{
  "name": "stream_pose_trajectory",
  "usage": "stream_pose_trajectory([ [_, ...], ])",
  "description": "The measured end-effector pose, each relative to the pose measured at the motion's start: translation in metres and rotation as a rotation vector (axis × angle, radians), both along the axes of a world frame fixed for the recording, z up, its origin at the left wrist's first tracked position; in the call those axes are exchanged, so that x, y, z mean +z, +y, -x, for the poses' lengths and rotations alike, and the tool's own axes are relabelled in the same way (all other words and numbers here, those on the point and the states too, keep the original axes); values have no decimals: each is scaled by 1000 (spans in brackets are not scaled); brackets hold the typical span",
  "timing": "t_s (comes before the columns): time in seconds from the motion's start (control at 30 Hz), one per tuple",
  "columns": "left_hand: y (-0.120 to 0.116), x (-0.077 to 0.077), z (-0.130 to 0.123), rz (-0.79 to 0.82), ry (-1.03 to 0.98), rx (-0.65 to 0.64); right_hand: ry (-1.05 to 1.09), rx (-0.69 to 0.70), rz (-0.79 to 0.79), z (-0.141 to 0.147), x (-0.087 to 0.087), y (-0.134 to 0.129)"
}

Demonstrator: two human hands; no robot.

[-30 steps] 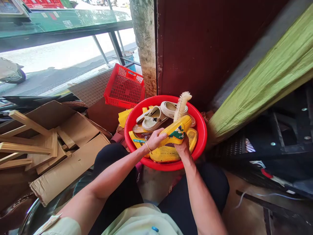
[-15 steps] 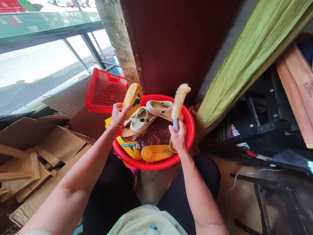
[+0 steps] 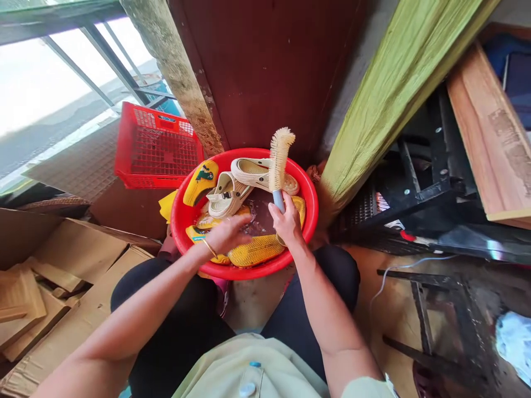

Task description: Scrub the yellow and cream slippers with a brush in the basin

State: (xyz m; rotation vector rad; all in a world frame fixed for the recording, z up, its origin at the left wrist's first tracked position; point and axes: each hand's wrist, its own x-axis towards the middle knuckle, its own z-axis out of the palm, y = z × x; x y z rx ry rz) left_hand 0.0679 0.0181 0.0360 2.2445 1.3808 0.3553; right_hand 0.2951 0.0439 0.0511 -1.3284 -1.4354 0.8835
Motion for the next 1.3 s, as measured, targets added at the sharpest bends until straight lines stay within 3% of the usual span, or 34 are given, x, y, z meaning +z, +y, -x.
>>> stream_pose_trajectory([
  [0.07, -24, -14, -28, 164, 228, -110, -12, -15, 6, 0, -1, -3],
  [0.13, -34, -27, -44, 252, 360, -111, -26, -6, 16, -1, 0, -7],
  [0.3, -21, -38, -42, 388, 447, -6, -100, 17, 16, -3, 2, -13],
  [0.5, -1, -18, -13, 266, 249, 0, -236, 18, 3, -4, -1, -15],
  [0.7, 21, 17, 23, 180, 112, 47, -485, 198, -17, -5, 3, -22],
  [0.83, 31, 32, 39, 281, -94, 185, -632, 251, -130, 2, -5, -26],
  [1.0, 29, 37, 41, 376, -392, 259, -686, 235, -209, 14, -19, -21],
  [1.17, 24, 41, 49, 496, -769, 379, -500, 64, -235, 20, -29, -7],
  [1.3, 29, 39, 56, 471, -1200, 504, -212, -138, -41, 25, -32, 1],
])
